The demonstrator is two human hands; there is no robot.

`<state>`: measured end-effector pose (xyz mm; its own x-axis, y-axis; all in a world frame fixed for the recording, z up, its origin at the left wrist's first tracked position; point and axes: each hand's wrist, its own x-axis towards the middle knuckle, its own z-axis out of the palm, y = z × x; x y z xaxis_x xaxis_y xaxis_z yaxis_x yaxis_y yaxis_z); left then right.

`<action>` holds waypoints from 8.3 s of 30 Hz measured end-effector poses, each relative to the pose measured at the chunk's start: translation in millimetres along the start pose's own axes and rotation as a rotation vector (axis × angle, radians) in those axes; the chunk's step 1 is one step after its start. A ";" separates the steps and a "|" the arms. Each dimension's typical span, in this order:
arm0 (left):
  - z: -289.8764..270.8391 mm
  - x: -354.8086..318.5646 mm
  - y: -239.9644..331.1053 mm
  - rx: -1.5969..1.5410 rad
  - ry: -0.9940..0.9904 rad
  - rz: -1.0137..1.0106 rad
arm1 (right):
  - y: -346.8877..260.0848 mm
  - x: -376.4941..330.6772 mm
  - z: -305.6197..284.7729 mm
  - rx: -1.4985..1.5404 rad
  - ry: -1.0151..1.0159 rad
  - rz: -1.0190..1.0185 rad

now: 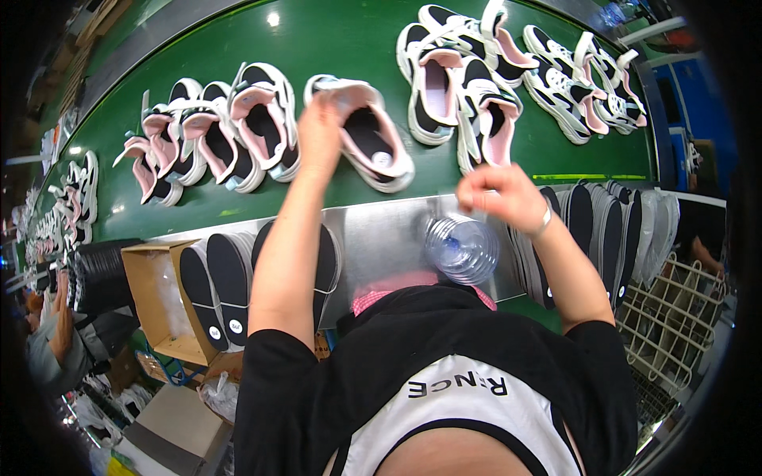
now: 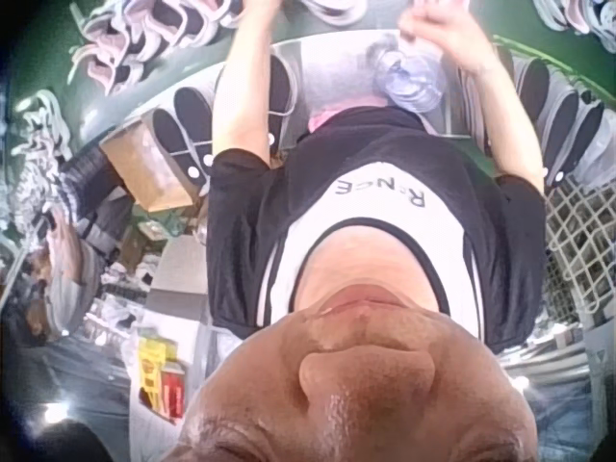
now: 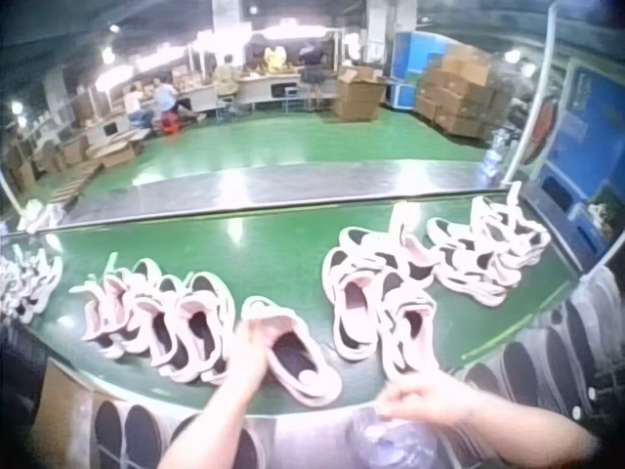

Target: The person places insoles into shoes on a conveyor belt. They take a shoe from the belt, pick up an insole from a stack, insert the insole into the shoe, and then place the shoe back on the conveyor belt.

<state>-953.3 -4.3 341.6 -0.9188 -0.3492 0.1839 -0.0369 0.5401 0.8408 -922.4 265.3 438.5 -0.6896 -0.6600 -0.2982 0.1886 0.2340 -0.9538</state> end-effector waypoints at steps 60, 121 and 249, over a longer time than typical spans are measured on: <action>72.9 -20.5 53.0 0.101 -0.082 -0.091 | 29.1 54.1 1.5 -1.322 0.202 0.120; 69.3 -22.9 69.9 -0.606 -0.399 -0.338 | 82.9 94.0 -31.8 0.433 0.133 0.262; 158.9 -48.6 99.6 -0.116 -0.221 -0.192 | 84.4 66.9 -74.9 -1.274 -0.203 0.283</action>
<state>-974.8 188.1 335.5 -0.9631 -0.2544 -0.0879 -0.1842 0.3850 0.9044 -1005.1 294.3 340.7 -0.5982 -0.5461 -0.5864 -0.5547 0.8104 -0.1888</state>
